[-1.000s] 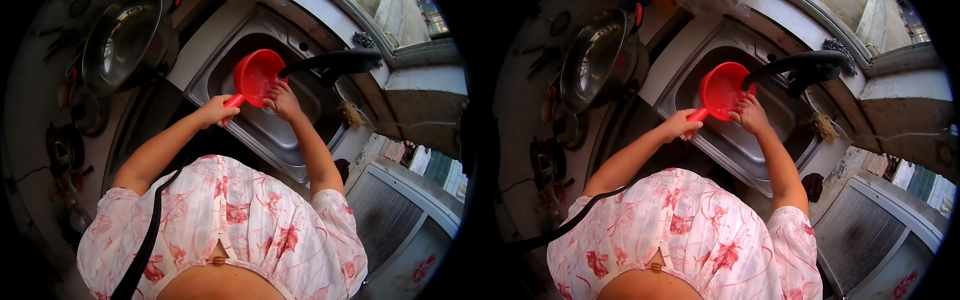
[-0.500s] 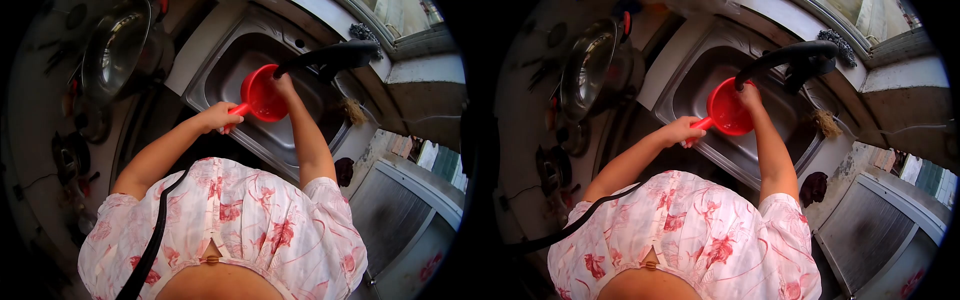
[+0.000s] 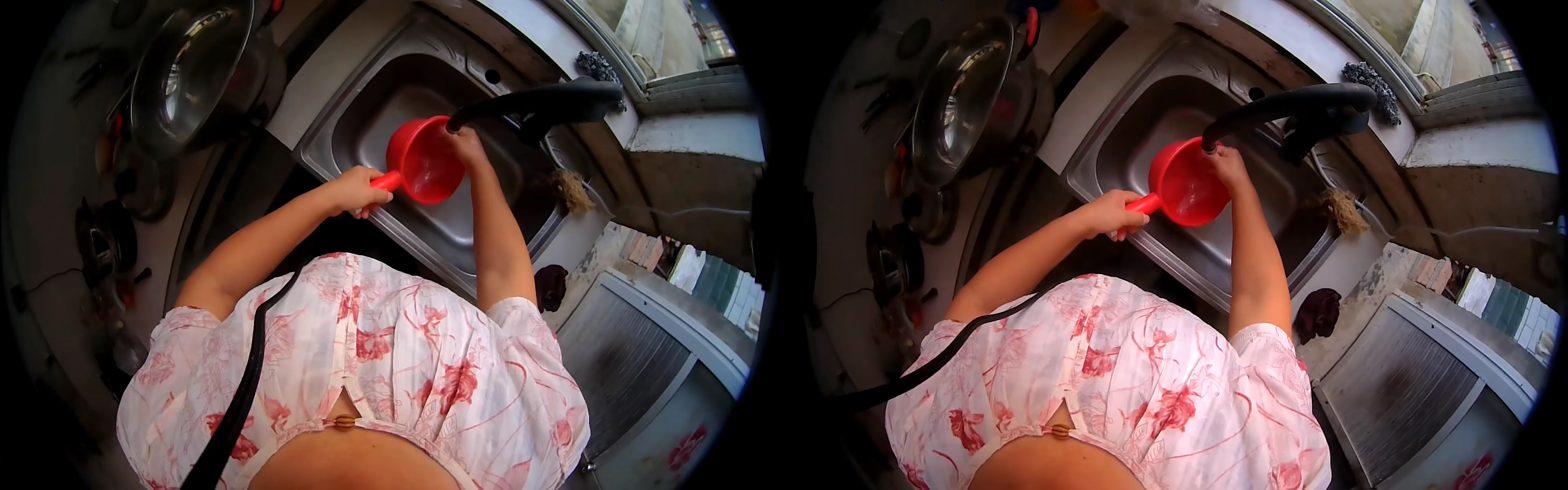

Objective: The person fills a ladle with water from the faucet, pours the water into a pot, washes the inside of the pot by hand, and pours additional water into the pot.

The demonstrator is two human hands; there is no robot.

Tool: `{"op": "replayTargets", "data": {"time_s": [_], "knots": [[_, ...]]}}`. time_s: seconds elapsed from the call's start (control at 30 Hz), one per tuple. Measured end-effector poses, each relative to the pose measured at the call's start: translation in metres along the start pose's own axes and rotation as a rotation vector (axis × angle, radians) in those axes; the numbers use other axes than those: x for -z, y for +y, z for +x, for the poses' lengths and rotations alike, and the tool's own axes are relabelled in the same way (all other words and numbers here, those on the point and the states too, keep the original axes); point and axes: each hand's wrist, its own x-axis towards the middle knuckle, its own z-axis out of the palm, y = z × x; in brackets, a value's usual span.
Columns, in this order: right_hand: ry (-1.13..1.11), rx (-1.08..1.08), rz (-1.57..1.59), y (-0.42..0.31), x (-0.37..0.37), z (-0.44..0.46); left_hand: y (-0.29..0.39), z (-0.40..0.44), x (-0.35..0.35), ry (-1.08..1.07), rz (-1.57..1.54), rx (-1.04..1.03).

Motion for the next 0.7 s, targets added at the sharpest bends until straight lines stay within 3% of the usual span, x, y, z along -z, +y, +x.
{"op": "replayTargets", "data": {"time_s": [0.07,0.13,0.2,0.27,0.33,0.4,0.47,0.53,0.57,0.63,0.67,0.7], "knots": [[0.168,-0.030,0.050,0.053,-0.009,-0.001,-0.005,0.004,0.001,0.031,-0.051,-0.031],[0.247,0.095,-0.151,0.081,-0.035,-0.022,-0.007,0.009,-0.001,0.059,-0.110,-0.063],[0.298,0.225,-0.335,0.043,-0.064,-0.057,-0.006,0.013,0.000,0.104,-0.129,-0.083],[0.162,0.284,-0.217,0.019,-0.083,-0.068,-0.006,0.015,0.002,0.105,-0.135,-0.084],[0.146,0.321,-0.311,0.007,-0.081,-0.074,-0.001,0.012,0.004,0.135,-0.088,-0.139],[0.031,0.632,-0.612,0.011,-0.056,-0.073,0.006,0.003,0.014,0.128,-0.056,-0.126],[0.116,0.764,-1.095,0.041,-0.010,-0.052,0.007,-0.004,0.016,0.121,-0.031,-0.110],[0.171,0.808,-1.113,0.024,-0.003,-0.057,0.009,-0.007,0.016,0.083,-0.095,-0.047],[0.172,0.807,-1.114,0.021,-0.008,-0.058,0.007,-0.004,0.014,0.077,-0.133,-0.060],[-0.272,0.455,-0.801,0.011,-0.031,-0.058,0.000,0.005,0.005,0.098,-0.125,-0.085],[-0.372,0.278,-0.486,-0.017,-0.040,-0.067,-0.002,0.007,0.001,0.127,-0.117,-0.106],[-0.400,0.268,-0.499,-0.020,-0.042,-0.060,-0.002,0.007,-0.001,0.131,-0.106,-0.088]]}}
